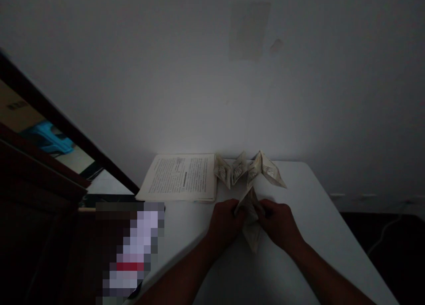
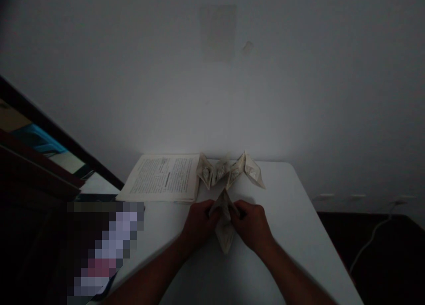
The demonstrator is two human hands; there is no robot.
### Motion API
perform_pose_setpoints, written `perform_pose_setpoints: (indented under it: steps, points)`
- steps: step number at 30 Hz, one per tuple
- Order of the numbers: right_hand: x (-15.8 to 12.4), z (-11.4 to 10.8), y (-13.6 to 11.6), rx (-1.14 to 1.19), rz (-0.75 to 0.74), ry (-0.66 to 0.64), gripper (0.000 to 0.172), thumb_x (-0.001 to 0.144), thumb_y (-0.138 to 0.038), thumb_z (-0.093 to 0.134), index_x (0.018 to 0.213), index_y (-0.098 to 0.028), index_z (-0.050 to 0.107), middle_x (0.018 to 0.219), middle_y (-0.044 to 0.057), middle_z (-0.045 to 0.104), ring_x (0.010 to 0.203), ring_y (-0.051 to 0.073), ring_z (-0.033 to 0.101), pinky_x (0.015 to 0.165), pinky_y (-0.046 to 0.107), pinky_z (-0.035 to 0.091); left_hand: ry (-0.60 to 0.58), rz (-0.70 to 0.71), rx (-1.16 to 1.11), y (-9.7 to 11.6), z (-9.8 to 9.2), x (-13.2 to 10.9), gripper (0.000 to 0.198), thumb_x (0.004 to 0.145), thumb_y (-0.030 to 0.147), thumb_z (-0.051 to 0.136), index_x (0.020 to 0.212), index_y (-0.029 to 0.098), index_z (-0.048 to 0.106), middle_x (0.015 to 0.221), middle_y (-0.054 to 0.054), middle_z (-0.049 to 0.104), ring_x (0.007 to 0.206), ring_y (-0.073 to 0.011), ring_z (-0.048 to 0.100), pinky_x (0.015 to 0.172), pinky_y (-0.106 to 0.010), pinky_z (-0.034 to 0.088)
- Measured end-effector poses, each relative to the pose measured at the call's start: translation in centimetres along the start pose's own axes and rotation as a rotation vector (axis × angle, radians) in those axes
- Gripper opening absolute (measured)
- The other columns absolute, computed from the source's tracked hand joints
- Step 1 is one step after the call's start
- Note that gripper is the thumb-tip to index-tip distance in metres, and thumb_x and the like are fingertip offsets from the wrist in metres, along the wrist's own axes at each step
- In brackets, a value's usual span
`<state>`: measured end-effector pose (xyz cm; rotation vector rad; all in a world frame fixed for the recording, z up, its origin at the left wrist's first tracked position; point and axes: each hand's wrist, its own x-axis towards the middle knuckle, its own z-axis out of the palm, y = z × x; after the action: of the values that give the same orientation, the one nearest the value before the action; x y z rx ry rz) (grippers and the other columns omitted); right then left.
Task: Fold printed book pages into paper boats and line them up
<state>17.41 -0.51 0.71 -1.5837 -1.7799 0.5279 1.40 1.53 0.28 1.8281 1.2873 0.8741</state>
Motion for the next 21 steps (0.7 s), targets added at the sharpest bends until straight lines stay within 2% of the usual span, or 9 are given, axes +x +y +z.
perform_pose_setpoints:
  steps: [2,5,9,12,14,17,21]
  points:
    - [0.0,0.0,0.1,0.103,0.045,-0.009,0.020,0.075,-0.027,0.054,0.062,-0.017,0.065,0.048,-0.001,0.057,0.044,0.012,0.050,0.043,0.021,0.036,-0.039,-0.031,-0.139,-0.2,-0.1,0.1,0.021,0.077,0.030,0.051,0.075,0.013,0.064,0.065,-0.001,0.060,0.060,-0.0138,0.052,0.056,-0.023,0.036]
    - [0.1,0.1,0.4,0.382,0.119,-0.062,0.014,0.071,-0.026,0.059,0.068,-0.017,0.068,0.056,0.000,0.064,0.055,0.017,0.058,0.050,0.024,0.044,-0.173,-0.054,-0.447,-0.2,-0.3,0.3,0.025,0.073,0.034,0.057,0.084,0.012,0.062,0.072,-0.002,0.061,0.068,-0.0162,0.055,0.062,-0.025,0.041]
    - [0.3,0.4,0.3,0.655,0.196,-0.115,0.018,0.067,-0.027,0.065,0.081,-0.018,0.071,0.072,0.003,0.071,0.066,0.023,0.064,0.063,0.033,0.051,-0.303,0.017,-0.751,0.3,-0.7,0.6,0.036,0.077,0.042,0.051,0.088,0.011,0.065,0.108,-0.012,0.059,0.096,-0.0242,0.056,0.081,-0.034,0.044]
    - [0.3,0.6,0.2,0.699,0.226,-0.123,0.022,0.068,-0.026,0.064,0.087,-0.018,0.071,0.076,0.005,0.072,0.072,0.025,0.065,0.065,0.036,0.051,-0.332,0.145,-0.752,0.7,-0.7,0.6,0.040,0.084,0.043,0.041,0.090,0.014,0.068,0.122,-0.012,0.053,0.116,-0.0256,0.046,0.095,-0.037,0.037]
    - [0.2,0.8,0.2,0.717,0.224,-0.139,0.021,0.070,-0.027,0.063,0.087,-0.018,0.071,0.077,0.005,0.072,0.074,0.025,0.065,0.066,0.035,0.052,-0.330,0.180,-0.695,0.8,-0.6,0.4,0.040,0.086,0.041,0.039,0.094,0.015,0.068,0.122,-0.011,0.054,0.118,-0.0246,0.044,0.099,-0.037,0.034]
    - [0.2,1.0,0.2,0.718,0.224,-0.159,0.021,0.071,-0.029,0.063,0.086,-0.018,0.070,0.077,0.005,0.071,0.073,0.024,0.065,0.066,0.035,0.052,-0.319,0.111,-0.558,1.0,-0.6,0.2,0.037,0.086,0.039,0.040,0.102,0.016,0.066,0.118,-0.010,0.057,0.109,-0.0245,0.052,0.094,-0.036,0.038]
    - [0.0,1.0,0.2,0.702,0.173,-0.138,0.025,0.071,-0.035,0.064,0.089,-0.017,0.066,0.078,0.005,0.070,0.068,0.021,0.064,0.061,0.032,0.052,-0.280,0.023,-0.462,1.8,-1.2,0.2,0.037,0.089,0.033,0.038,0.116,0.018,0.058,0.101,-0.008,0.066,0.088,-0.0214,0.061,0.079,-0.031,0.045]
